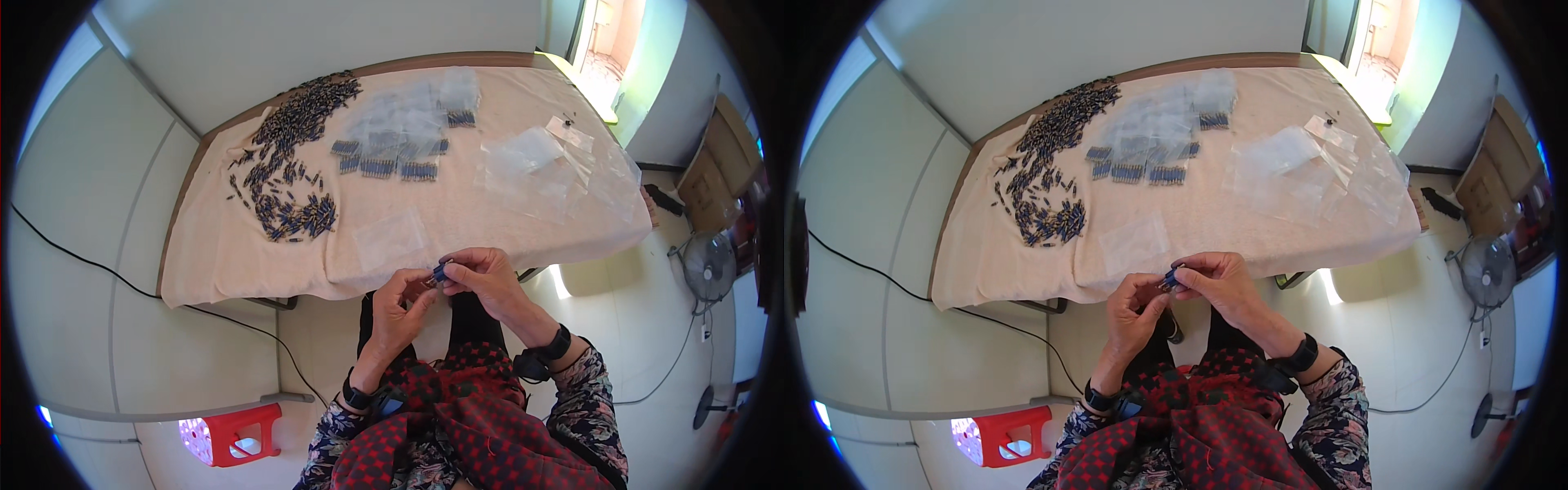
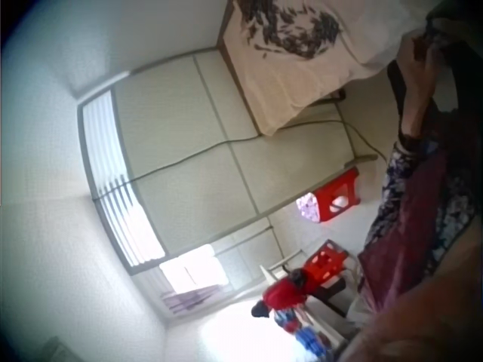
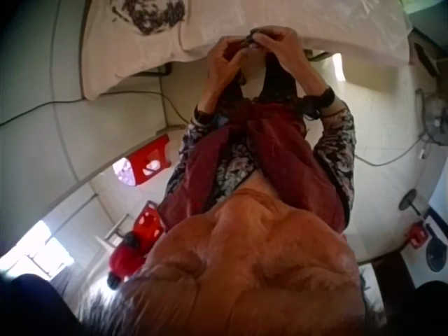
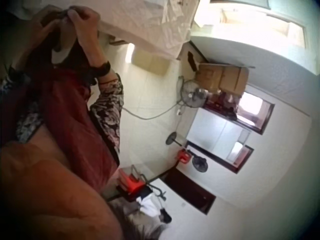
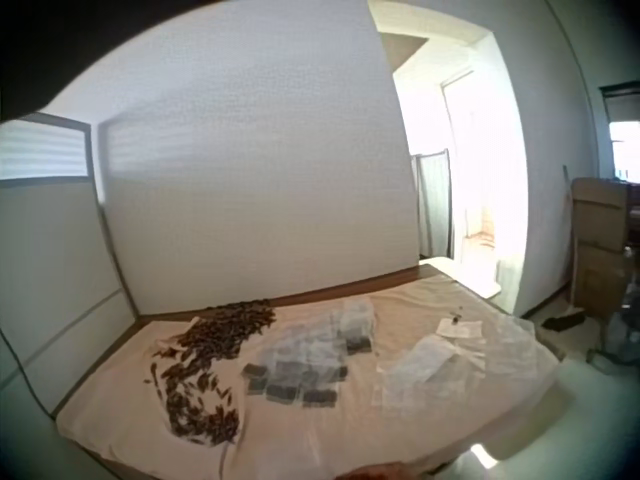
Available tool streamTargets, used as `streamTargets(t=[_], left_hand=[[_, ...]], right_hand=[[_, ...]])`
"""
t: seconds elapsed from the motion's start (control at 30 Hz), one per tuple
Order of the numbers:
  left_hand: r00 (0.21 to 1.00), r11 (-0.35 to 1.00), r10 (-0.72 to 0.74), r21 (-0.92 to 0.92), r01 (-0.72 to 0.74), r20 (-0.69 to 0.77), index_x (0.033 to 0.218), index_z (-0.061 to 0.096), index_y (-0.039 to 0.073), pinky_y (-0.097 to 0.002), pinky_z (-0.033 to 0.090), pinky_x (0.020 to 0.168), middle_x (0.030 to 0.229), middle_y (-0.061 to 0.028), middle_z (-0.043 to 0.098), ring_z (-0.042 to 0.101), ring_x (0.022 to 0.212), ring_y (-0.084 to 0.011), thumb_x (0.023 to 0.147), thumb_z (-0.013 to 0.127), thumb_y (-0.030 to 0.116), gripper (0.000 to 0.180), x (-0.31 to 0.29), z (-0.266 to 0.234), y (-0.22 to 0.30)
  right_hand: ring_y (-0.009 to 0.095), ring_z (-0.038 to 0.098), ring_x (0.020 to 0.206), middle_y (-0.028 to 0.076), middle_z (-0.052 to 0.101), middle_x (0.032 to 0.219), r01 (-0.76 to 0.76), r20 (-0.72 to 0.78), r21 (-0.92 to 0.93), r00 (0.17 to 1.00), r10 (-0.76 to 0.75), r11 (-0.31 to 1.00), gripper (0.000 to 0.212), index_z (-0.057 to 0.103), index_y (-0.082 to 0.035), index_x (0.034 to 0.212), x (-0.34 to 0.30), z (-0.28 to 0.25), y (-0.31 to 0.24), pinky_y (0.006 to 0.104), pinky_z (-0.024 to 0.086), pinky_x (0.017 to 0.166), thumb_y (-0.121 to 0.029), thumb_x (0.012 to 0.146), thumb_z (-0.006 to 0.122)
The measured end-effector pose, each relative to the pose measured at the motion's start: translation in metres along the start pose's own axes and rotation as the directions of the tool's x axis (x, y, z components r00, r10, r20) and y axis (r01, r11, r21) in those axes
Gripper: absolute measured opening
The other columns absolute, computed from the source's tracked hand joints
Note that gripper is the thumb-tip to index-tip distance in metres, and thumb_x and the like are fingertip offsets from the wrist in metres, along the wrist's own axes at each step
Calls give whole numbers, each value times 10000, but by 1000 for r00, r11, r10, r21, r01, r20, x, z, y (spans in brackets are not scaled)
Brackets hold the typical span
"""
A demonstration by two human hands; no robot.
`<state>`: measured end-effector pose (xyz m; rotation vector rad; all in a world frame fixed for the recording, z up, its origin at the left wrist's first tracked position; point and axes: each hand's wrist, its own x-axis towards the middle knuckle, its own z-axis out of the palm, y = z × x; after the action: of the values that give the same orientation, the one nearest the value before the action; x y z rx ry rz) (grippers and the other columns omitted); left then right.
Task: The person picks up small electronic components from a pile on the table, gathers them into a small group, and slides them into a plastic bag. They then seal the bag and place it onto a stack of other filled bags.
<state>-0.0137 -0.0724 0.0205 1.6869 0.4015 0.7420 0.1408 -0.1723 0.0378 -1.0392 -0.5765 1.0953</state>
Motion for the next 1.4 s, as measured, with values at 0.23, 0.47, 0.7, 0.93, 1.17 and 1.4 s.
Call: streamTargets(t=[0.23, 0.47, 0.7, 0.93, 1.17, 1.4], left_hand=[[914, 700, 390, 682, -214, -113, 1175, 543, -12, -379, 416, 957, 1171, -168, 577, 532, 1127, -289, 842, 577, -17, 335, 25, -34, -12], [944, 465, 329, 872, -156, -6, 1290, 495, 10, -441, 275, 1090, 1378, -192, 447, 363, 1325, -345, 883, 512, 92, 416, 31, -41, -52], [948, 418, 317, 896, -150, 11, 1292, 514, 21, -443, 248, 1106, 1352, -170, 489, 409, 1298, -334, 933, 432, 144, 389, 32, -41, -54], [947, 432, 321, 889, -152, 6, 1283, 530, 34, -443, 242, 1108, 1347, -169, 495, 412, 1297, -334, 930, 428, 142, 383, 32, -40, -53], [949, 453, 315, 879, -151, 1, 1272, 541, 40, -450, 236, 1110, 1342, -168, 499, 398, 1308, -334, 918, 449, 147, 381, 32, -41, -49], [904, 503, 420, 849, -160, -78, 1197, 567, 24, -462, 287, 1063, 1229, -195, 544, 467, 1202, -370, 833, 601, 133, 382, 39, -32, -38]], right_hand=[[125, 654, 731, 112, 687, 876, 246, -180, -257, 938, -296, 935, 178, 654, 56, 1010, 54, -27, -2, 241, 563, 674, -49, 868, 634], [108, 641, 701, 91, 682, 830, 295, -166, -433, 902, -397, 852, 153, 658, 62, 967, 81, -24, 18, 226, 539, 625, -28, 843, 651], [108, 639, 729, 100, 684, 867, 254, -99, -394, 944, -316, 883, 149, 656, 52, 988, 80, -19, 20, 223, 546, 649, -15, 857, 631], [89, 624, 724, 78, 671, 877, 382, -45, -449, 893, -447, 808, 147, 656, 41, 992, 76, -16, 19, 217, 539, 619, -9, 855, 632], [82, 621, 732, 72, 667, 877, 306, -56, -426, 930, -363, 851, 149, 658, 29, 996, 77, -13, 15, 210, 538, 604, -10, 853, 638], [87, 629, 743, 65, 658, 888, 347, -33, -448, 915, -403, 824, 138, 666, 26, 977, 78, -14, 23, 212, 550, 613, 6, 841, 647]])
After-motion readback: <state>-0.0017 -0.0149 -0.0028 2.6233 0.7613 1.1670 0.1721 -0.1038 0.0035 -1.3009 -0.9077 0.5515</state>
